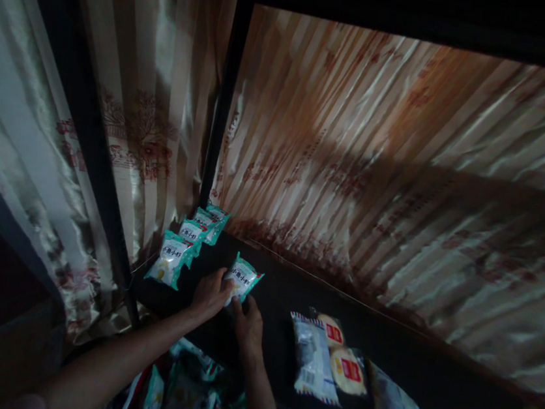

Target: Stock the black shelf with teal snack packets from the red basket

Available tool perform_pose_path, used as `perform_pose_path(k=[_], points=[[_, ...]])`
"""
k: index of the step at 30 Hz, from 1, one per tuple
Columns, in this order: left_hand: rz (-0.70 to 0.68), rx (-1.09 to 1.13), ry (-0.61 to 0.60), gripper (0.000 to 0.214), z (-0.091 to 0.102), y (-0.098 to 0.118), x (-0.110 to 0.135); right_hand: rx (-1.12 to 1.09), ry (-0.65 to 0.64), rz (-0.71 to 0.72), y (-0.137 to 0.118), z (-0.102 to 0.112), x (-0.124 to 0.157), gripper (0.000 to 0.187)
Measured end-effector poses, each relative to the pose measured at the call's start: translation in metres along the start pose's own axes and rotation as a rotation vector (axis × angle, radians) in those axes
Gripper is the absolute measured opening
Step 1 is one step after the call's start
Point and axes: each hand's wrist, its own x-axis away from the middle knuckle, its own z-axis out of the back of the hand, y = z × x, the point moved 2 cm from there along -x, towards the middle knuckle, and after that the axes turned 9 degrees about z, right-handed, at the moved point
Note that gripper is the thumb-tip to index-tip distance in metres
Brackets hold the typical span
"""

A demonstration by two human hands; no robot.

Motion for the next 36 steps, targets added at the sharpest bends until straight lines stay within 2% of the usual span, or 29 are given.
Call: perform_pose_path(k=[6,14,24,29,36], points=[[-0.029,-0.097,0.046,0.041,0.000,0.003,-0.024,0.077,-0.041,-0.025,0.008,-0.009,-0.027,0.045],[-0.013,0.018,-0.009,0.044,-0.006,-0.003,-0.045,0.103,-0.014,-0.019,0.021,-0.020,-0.060,0.043],[-0.071,0.210,0.019,0.037,-0.006,-0.009,-0.067,0.158,0.046,-0.010,0.023,-0.028,-0.098,0.044],[-0.148,0.298,0.036,0.038,-0.012,-0.016,-0.080,0.178,0.029,-0.002,0.019,-0.035,-0.115,0.042],[-0.137,0.347,0.097,0.037,-0.010,-0.027,-0.095,0.207,-0.005,0.029,0.013,-0.051,-0.131,0.041]])
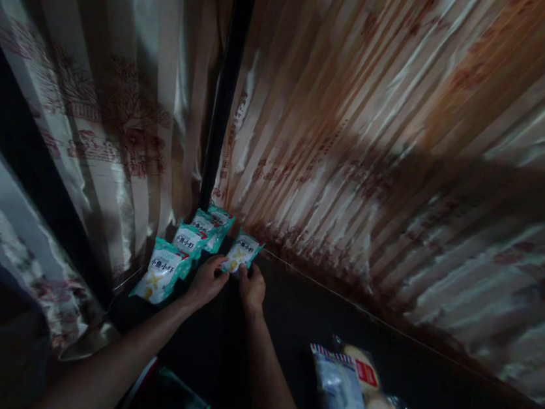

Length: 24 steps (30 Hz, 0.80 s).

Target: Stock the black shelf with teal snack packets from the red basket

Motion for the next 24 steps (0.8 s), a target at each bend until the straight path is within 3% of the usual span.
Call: perform_pose_path(k=[9,17,24], points=[[0.003,-0.065,0.079,0.045,0.017,0.003,-0.007,-0.042,-0.063,0.006,-0.019,-0.015,-0.013,0.046],[0.018,-0.124,0.093,0.046,0.016,0.001,-0.008,-0.031,-0.049,0.047,-0.019,-0.022,-0.020,0.041],[0.025,-0.215,0.082,0.047,0.012,-0.003,-0.009,0.109,-0.045,0.030,-0.024,-0.020,-0.018,0.042]])
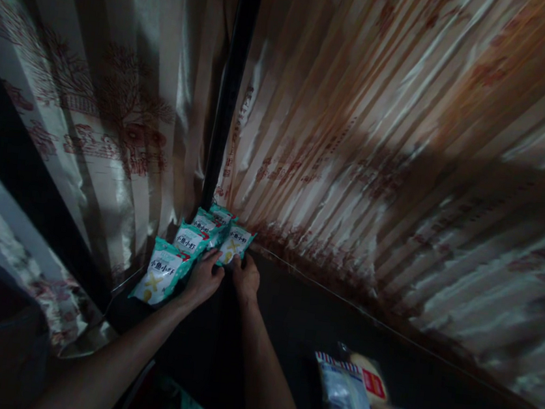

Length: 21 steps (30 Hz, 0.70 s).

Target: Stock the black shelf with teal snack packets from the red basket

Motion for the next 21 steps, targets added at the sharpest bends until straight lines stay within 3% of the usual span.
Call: perform_pose_path(k=[7,21], points=[[-0.027,-0.082,0.018,0.046,0.000,0.000,0.001,-0.060,0.052,0.021,0.000,0.001,0.011,0.052],[-0.110,-0.140,0.049,0.049,-0.006,-0.001,0.008,-0.091,0.049,0.045,0.005,-0.003,0.016,0.047]])
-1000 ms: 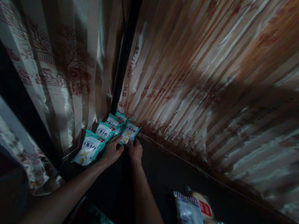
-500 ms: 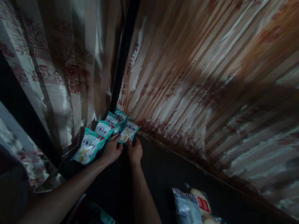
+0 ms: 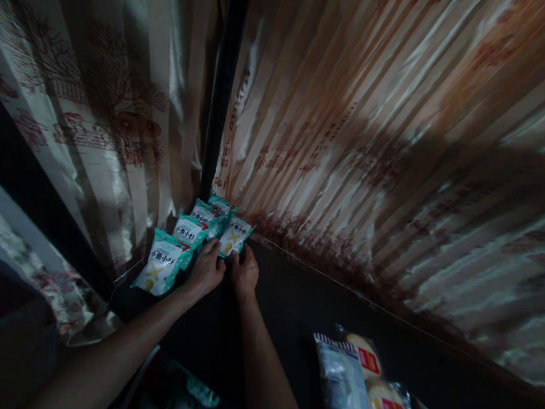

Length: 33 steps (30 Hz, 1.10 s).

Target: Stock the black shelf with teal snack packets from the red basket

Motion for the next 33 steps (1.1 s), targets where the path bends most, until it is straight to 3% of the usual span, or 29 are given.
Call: perform_pose_path(k=[7,12,19,29,33], points=[[-0.009,-0.005,0.002,0.051,0.004,0.001,0.002,-0.045,0.001,0.013,0.002,0.002,0.004,0.050],[-0.036,-0.031,0.023,0.049,0.007,0.005,0.011,-0.007,0.081,0.004,-0.001,0.004,0.014,0.054],[-0.121,-0.054,0.036,0.042,0.015,0.017,0.027,0.002,0.118,-0.001,-0.003,0.012,0.031,0.045],[-0.200,-0.067,-0.210,0.037,0.020,0.023,0.078,-0.042,0.000,0.010,-0.025,0.029,0.086,0.036],[-0.237,-0.045,-0.241,0.037,0.026,0.025,0.100,-0.038,-0.004,-0.011,-0.027,0.038,0.113,0.036]])
